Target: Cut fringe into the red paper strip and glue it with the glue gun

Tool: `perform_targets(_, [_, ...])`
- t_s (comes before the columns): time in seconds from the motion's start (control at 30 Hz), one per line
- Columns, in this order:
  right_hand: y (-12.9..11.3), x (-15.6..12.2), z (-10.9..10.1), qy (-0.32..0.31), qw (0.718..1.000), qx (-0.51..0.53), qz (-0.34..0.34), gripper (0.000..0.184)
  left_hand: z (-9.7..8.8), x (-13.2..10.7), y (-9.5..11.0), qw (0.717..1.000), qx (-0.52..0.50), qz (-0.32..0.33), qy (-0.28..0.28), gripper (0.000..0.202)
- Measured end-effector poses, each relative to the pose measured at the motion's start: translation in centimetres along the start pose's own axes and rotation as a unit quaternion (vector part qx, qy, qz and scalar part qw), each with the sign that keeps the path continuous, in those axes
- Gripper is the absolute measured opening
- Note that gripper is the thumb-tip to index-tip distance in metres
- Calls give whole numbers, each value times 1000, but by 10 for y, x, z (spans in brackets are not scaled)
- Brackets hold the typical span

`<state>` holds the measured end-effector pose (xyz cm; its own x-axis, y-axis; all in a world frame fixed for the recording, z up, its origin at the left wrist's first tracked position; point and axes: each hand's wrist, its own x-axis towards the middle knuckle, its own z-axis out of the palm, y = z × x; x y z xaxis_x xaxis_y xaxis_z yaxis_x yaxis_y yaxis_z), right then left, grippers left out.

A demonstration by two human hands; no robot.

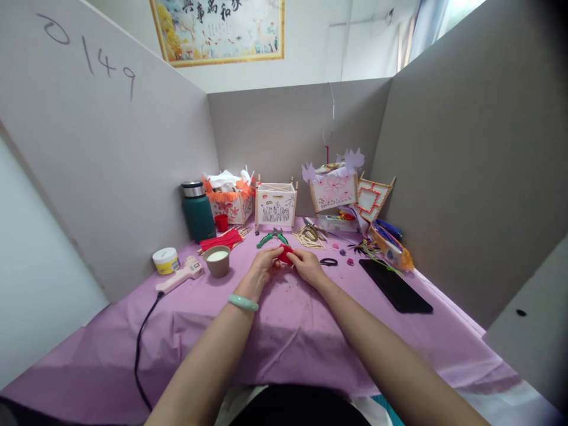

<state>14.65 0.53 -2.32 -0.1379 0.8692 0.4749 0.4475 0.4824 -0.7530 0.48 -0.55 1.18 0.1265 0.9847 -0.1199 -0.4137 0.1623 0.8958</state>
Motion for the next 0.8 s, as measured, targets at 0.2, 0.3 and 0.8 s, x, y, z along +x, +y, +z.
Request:
perform_targets(0.2, [-1,-1,2,22,999,35,19,33,1,1,-2,1000,4,3,-7,3])
perform_targets(0.3, [0,1,3,52,998,42,16,27,-1,3,-4,1000,12,0,-5,3])
perform_targets(0.8, [12,7,9,49,988,139,44,24,-6,9,-14,994,85,76,-2,17])
